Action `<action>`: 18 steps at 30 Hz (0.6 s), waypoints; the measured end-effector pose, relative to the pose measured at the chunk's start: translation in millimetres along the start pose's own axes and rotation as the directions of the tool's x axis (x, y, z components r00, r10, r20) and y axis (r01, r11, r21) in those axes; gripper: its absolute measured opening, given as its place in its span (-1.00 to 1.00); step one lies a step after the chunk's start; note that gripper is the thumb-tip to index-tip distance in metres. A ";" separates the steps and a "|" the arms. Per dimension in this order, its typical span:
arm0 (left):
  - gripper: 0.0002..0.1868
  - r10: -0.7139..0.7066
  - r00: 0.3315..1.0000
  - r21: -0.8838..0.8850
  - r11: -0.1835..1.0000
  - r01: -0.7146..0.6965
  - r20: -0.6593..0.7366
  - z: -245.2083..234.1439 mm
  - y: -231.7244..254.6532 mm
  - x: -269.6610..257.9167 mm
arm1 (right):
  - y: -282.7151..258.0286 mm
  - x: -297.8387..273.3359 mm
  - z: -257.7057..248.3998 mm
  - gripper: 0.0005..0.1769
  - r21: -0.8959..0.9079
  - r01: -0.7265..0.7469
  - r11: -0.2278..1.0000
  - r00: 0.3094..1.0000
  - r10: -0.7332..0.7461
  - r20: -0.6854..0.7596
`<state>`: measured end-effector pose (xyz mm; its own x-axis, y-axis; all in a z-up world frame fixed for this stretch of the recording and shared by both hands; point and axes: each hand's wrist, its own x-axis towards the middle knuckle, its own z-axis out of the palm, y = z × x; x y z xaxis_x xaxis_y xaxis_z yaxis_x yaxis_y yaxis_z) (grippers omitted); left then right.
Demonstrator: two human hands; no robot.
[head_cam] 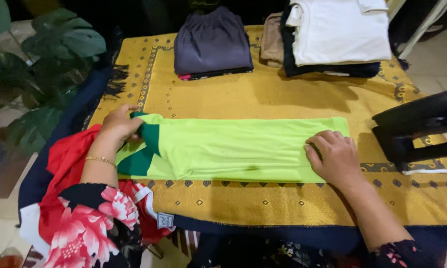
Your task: Ironing and folding a green t-shirt and other items of clothing on a low surface.
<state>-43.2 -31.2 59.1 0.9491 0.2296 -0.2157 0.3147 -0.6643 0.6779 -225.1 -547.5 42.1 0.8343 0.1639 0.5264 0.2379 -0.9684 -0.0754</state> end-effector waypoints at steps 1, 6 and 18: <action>-0.38 -0.011 1.000 -0.001 1.000 0.011 -0.004 3.3 -3.5 1.4 | 0.5 -1.2 0.2 -0.85 0.007 0.008 1.000 1.000 -0.008 0.006; -0.34 0.045 0.999 -0.299 0.953 -0.038 0.017 9.4 -13.6 1.2 | 1.3 -2.4 2.5 -0.85 -0.022 -0.016 1.000 1.000 0.016 0.006; -0.44 0.068 0.998 -0.538 0.841 -0.062 -0.009 15.6 -18.1 19.4 | 3.8 -4.4 4.9 -0.86 -0.019 -0.032 0.999 1.000 0.032 -0.001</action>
<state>-30.3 -25.9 31.7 0.9681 0.1903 -0.1631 0.1993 -0.1900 0.9613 -225.4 -551.1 35.3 0.8411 0.1332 0.5243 0.2017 -0.9765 -0.0756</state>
